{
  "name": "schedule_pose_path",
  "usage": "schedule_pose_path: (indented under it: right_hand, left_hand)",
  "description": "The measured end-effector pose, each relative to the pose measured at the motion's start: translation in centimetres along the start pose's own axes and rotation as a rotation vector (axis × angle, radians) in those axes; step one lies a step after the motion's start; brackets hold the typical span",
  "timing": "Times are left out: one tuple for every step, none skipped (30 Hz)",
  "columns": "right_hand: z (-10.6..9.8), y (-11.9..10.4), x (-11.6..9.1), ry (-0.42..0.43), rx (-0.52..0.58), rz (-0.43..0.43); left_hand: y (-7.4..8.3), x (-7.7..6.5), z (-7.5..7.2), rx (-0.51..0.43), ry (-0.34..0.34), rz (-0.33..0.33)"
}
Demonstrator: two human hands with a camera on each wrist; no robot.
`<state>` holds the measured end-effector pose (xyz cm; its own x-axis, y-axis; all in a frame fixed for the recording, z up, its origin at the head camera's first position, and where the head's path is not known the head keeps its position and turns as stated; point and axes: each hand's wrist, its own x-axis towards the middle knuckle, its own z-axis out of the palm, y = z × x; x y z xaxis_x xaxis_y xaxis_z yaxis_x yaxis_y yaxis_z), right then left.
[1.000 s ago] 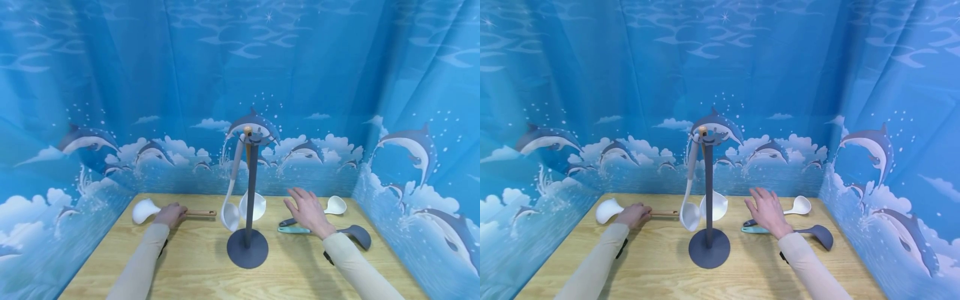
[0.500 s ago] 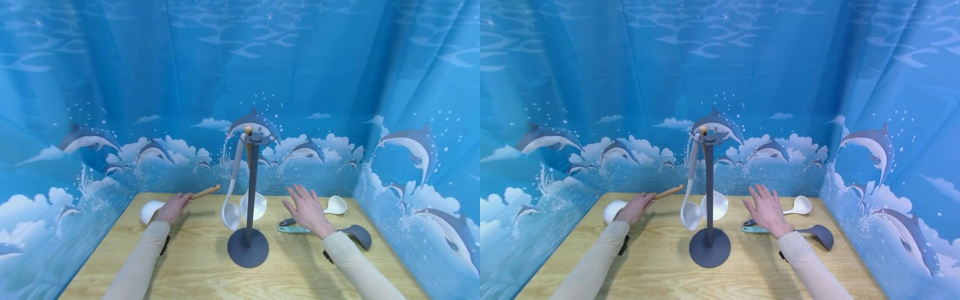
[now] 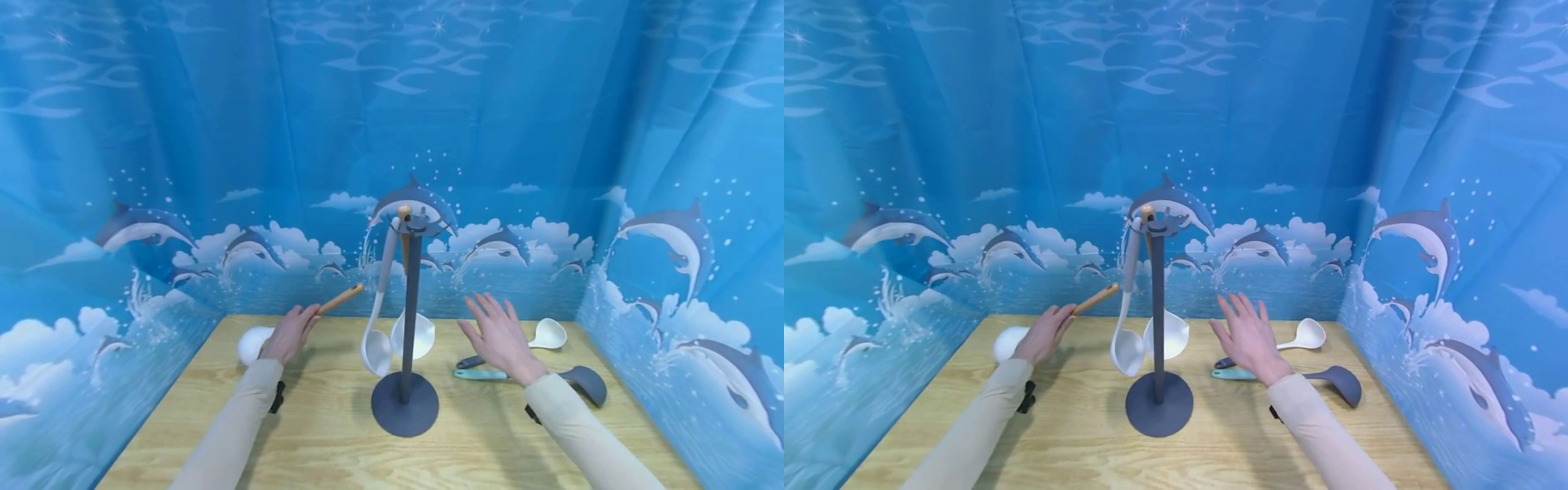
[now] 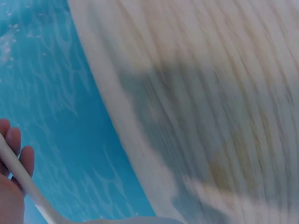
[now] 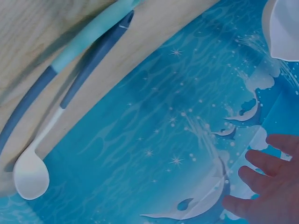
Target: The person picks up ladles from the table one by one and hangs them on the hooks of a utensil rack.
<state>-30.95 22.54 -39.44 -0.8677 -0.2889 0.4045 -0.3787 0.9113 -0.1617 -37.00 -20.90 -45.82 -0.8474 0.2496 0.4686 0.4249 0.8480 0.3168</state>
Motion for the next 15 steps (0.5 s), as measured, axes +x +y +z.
schedule_pose_path:
  right_hand:
    - [-0.1, -0.1, 0.1, 0.002, 0.003, -0.004]
    - [-0.1, -0.3, 0.1, 0.004, 0.005, -0.009]
    - [-0.2, -0.4, 0.2, 0.007, 0.007, -0.012]
    - [-0.2, -0.5, 0.3, 0.009, 0.01, -0.014]
    - [-0.3, -0.6, 0.4, 0.011, 0.015, -0.017]
    - [-0.3, -0.7, 0.5, 0.015, 0.016, -0.021]
    - [-0.4, -0.8, 0.6, 0.022, 0.015, -0.028]
    - [-0.5, -0.8, 0.7, 0.029, 0.018, -0.033]
    - [-0.7, -0.9, 0.9, 0.038, 0.02, -0.035]
    - [-0.9, -1.1, 1.0, 0.05, 0.02, -0.041]
    - [-1.1, -1.2, 1.2, 0.063, 0.023, -0.048]
    - [-1.4, -1.3, 1.4, 0.077, 0.024, -0.056]
    - [-1.6, -1.4, 1.6, 0.09, 0.025, -0.064]
    - [-1.9, -1.5, 1.7, 0.102, 0.028, -0.072]
    - [-2.0, -1.7, 1.9, 0.111, 0.027, -0.081]
  left_hand:
    - [0.2, 0.1, -0.1, -0.014, -0.006, -0.014]
    - [0.5, 0.1, -0.1, -0.024, -0.013, -0.026]
    - [0.7, 0.2, -0.2, -0.04, -0.018, -0.036]
    - [1.0, 0.2, -0.3, -0.054, -0.02, -0.041]
    - [1.3, 0.3, -0.3, -0.066, -0.023, -0.042]
    - [1.7, 0.4, -0.4, -0.081, -0.022, -0.041]
    - [2.0, 0.5, -0.4, -0.094, -0.017, -0.037]
    - [2.3, 0.7, -0.4, -0.102, -0.015, -0.03]
    - [2.5, 0.8, -0.4, -0.117, -0.015, -0.026]
    - [2.8, 0.9, -0.5, -0.13, -0.012, -0.023]
    - [3.0, 1.0, -0.5, -0.143, -0.007, -0.018]
    - [3.2, 1.1, -0.5, -0.158, 0.004, -0.012]
    - [3.4, 1.1, -0.6, -0.171, 0.017, -0.005]
    - [3.6, 1.2, -0.6, -0.185, 0.03, 0.002]
    - [3.8, 1.3, -0.7, -0.2, 0.049, 0.01]
